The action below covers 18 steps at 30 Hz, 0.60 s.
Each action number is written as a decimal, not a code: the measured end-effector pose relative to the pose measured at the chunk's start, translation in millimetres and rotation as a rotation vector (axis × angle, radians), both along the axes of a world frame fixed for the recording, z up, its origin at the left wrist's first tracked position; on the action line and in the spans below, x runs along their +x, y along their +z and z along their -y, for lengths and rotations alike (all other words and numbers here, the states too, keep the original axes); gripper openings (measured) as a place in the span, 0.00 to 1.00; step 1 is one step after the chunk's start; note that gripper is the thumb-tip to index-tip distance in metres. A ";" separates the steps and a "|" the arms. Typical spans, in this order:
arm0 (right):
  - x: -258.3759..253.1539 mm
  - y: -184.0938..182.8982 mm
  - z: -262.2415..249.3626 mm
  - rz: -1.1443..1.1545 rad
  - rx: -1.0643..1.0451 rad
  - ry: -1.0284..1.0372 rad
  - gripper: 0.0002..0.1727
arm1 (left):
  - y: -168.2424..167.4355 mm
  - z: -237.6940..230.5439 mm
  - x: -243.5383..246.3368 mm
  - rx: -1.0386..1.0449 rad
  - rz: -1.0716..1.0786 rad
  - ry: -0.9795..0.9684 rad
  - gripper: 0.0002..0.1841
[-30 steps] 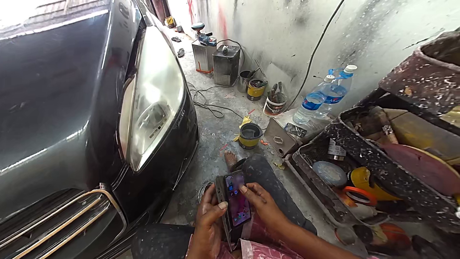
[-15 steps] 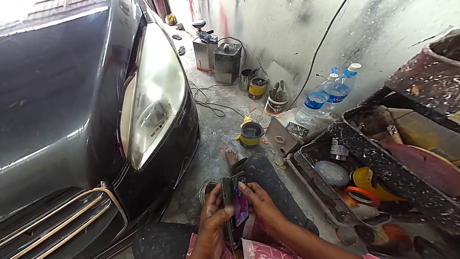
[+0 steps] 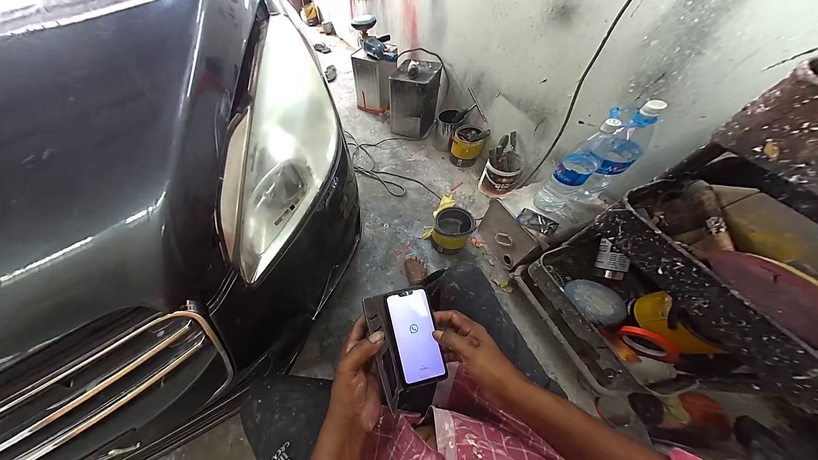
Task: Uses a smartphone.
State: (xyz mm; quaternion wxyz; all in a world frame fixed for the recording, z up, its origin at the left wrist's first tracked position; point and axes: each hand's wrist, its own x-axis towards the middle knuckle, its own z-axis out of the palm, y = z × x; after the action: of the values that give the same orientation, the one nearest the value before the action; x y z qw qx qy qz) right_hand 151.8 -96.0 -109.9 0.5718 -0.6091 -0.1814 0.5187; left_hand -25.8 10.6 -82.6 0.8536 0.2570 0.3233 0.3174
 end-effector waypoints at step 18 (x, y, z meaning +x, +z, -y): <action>5.1 -3.4 4.7 0.027 0.054 0.101 0.24 | -1.2 -2.0 -2.5 -0.002 -0.007 -0.011 0.30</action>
State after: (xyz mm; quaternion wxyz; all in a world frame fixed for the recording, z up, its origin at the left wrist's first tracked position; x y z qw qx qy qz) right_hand 156.9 -100.8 -113.2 0.5588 -0.5903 -0.2335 0.5336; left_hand -28.3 12.5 -83.8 0.8545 0.2590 0.3252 0.3113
